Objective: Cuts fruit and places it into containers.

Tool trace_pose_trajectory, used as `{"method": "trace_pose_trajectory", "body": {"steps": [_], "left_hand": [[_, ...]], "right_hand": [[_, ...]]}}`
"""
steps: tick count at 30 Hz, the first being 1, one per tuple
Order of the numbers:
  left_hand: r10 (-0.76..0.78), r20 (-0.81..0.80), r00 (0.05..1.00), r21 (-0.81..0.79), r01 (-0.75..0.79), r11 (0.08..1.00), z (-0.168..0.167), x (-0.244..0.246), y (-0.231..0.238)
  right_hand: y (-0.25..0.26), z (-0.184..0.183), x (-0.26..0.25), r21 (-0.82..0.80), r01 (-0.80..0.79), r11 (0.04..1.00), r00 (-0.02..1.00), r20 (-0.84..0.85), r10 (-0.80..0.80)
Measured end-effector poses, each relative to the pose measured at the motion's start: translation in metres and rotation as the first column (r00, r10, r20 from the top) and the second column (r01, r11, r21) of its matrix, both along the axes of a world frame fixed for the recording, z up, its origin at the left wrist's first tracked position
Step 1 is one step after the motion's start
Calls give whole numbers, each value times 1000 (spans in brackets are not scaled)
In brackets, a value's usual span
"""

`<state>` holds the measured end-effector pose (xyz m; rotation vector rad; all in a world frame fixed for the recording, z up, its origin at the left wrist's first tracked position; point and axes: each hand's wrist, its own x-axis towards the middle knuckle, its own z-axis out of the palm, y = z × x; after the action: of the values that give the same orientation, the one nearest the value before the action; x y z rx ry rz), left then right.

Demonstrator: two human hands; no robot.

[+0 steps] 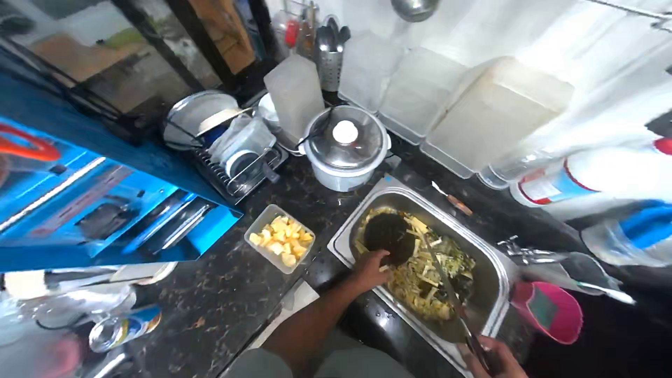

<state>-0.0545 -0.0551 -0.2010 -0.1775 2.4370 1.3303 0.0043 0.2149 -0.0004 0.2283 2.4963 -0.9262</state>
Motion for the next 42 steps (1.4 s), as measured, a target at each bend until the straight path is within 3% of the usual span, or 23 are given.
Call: {"method": "trace_pose_trajectory", "body": {"steps": [5, 7, 9, 14, 18, 22, 27, 30, 33, 35, 39, 42], "left_hand": [[-25, -56, 998, -35, 23, 999, 21, 15, -20], [-60, -132, 989, -23, 57, 998, 31, 22, -29], [-96, -224, 970, 8, 100, 995, 33, 29, -35], [-108, -216, 970, 50, 121, 991, 32, 41, -57], [-130, -251, 959, 80, 154, 985, 34, 50, -71], [-102, -352, 930, 113, 150, 982, 65, 54, -80], [-60, -409, 911, 152, 132, 979, 88, 62, -85], [-57, -416, 908, 151, 131, 980, 91, 63, -89], [-90, -358, 929, 141, 148, 979, 91, 66, -90], [-135, -293, 947, 113, 175, 978, 91, 63, -90], [-188, -268, 945, 71, 214, 974, 76, 57, -82], [3, -173, 985, 293, 49, 955, 79, 61, -79]], "right_hand": [[-96, -18, -53, -252, -219, 942, 971, 34, 235], [-148, -26, -78, -280, -332, 901, 937, 10, 348], [-207, -21, -101, -174, -458, 872, 887, -21, 461], [-329, 7, -136, 139, -641, 754, 763, 10, 647], [-391, 9, -151, 211, -698, 684, 705, 37, 708], [-435, 0, -159, 268, -696, 667, 698, 33, 715], [-479, -19, -168, 280, -715, 640, 667, 1, 745], [-502, -40, -182, 141, -721, 678, 680, -41, 732], [-511, -62, -190, -99, -639, 763, 768, -48, 638], [-512, -76, -195, -175, -629, 758, 774, -45, 632], [-479, -59, -174, -151, -682, 715, 729, -212, 650], [-417, -28, -113, -75, -715, 695, 680, -307, 666]]}}
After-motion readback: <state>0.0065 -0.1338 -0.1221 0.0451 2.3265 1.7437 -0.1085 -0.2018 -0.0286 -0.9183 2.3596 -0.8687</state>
